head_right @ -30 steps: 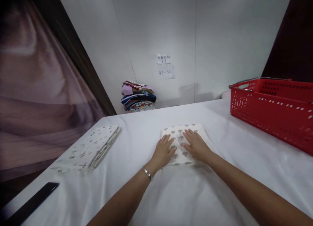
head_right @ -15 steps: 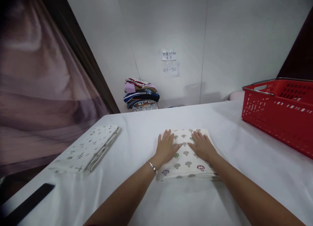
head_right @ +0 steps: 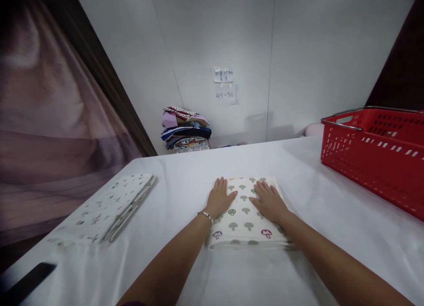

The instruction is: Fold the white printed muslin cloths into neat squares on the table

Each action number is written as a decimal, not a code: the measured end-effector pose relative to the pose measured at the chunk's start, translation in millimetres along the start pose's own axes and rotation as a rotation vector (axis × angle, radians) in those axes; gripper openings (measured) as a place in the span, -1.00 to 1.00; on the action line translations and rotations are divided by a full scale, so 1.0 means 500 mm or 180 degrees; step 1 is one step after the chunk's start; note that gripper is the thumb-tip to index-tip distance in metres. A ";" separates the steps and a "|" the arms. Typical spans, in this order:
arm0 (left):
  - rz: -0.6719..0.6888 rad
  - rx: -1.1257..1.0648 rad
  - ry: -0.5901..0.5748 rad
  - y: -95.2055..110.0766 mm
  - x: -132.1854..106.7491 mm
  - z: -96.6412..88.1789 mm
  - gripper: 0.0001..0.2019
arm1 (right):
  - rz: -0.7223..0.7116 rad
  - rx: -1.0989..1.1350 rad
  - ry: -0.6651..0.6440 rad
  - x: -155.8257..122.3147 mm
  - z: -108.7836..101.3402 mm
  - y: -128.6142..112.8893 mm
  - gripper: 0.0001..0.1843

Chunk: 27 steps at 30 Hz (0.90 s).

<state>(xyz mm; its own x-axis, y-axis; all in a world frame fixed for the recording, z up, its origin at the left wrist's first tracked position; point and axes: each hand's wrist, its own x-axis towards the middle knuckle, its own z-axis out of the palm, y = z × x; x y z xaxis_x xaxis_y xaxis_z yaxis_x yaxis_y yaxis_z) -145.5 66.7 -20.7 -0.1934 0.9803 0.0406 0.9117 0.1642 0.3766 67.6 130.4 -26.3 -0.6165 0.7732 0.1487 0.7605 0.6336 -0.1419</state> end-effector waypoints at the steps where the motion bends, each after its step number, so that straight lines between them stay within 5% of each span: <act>1: 0.0014 0.0013 0.0004 0.000 0.001 0.000 -0.22 | 0.0040 0.0004 -0.0026 0.005 -0.005 0.004 -0.30; 8: 0.0051 -0.0009 0.0022 0.001 0.000 -0.001 -0.25 | 0.0429 0.0049 0.0012 0.025 0.002 0.051 -0.22; 21: -0.0046 -0.0141 -0.0022 0.012 -0.004 -0.009 -0.26 | 0.0275 0.0284 0.0026 0.037 0.023 0.077 -0.22; 27: -0.0294 -0.0473 0.0100 0.010 -0.030 -0.022 -0.25 | 0.0668 0.0755 0.0131 -0.027 0.005 0.096 -0.25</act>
<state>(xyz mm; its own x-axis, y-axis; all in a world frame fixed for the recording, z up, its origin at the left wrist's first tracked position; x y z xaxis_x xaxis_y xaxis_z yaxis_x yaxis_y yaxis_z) -142.0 51.6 -9.2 -0.2871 0.9575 0.0275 0.8264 0.2331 0.5125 111.8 150.6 -37.6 -0.4388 0.8890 0.1307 0.7984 0.4525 -0.3973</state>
